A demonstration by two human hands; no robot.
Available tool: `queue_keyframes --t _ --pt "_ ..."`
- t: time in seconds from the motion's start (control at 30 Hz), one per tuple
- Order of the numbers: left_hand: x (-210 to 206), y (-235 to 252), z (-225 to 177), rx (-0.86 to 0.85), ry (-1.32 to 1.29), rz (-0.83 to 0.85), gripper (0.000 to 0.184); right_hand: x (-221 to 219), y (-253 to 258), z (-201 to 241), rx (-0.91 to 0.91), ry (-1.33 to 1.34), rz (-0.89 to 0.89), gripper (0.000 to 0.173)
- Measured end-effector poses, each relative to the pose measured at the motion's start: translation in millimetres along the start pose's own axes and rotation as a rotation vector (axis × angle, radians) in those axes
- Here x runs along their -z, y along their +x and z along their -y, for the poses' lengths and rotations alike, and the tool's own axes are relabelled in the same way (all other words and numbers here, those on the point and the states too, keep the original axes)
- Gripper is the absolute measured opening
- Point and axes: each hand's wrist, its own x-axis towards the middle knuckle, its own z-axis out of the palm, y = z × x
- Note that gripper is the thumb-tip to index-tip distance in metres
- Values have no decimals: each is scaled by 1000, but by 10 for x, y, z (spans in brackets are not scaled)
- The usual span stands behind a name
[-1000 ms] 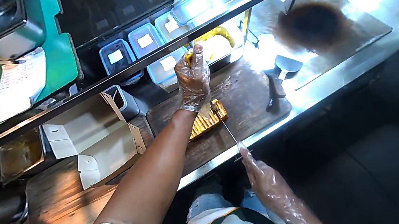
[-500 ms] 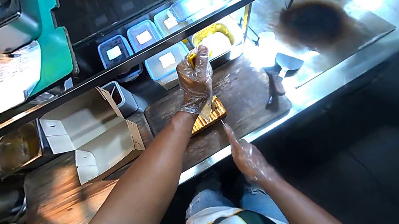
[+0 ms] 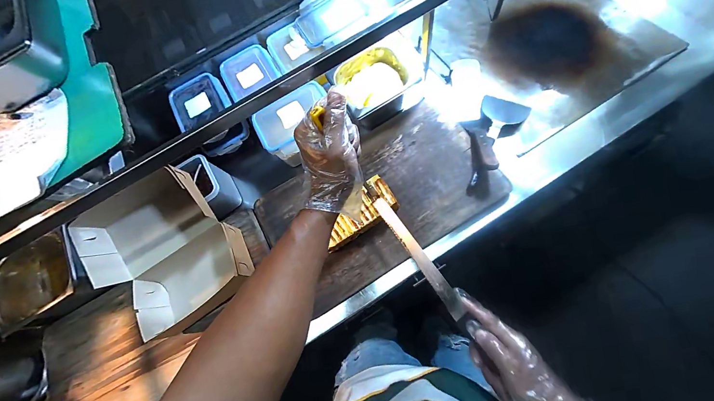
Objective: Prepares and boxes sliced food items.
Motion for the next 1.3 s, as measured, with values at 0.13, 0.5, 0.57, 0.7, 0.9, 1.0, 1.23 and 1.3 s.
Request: queue_keyframes --t 0.13,0.5,0.57,0.7,0.9,1.0,1.23,1.3 --pt "46 76 -183 142 -44 148 33 -66 113 -30 -86 146 0 51" --pt "95 153 -631 44 -143 112 36 -446 158 400 253 -943 -193 55" --pt "103 145 -513 50 -131 84 36 -596 477 626 151 -951 -121 55" --pt "122 110 -302 38 -62 59 39 -815 1086 789 115 -981 -99 64" --pt "195 122 -101 41 -74 38 39 -831 976 790 -20 -1070 -98 62" --pt "166 94 -26 38 -80 30 38 -927 1331 773 69 -1033 -128 68" --pt "180 154 -13 20 -57 0 34 -772 791 691 -35 -1131 -81 58" --pt "188 146 -15 21 -68 -5 35 -838 1041 676 -8 -1124 -92 61"
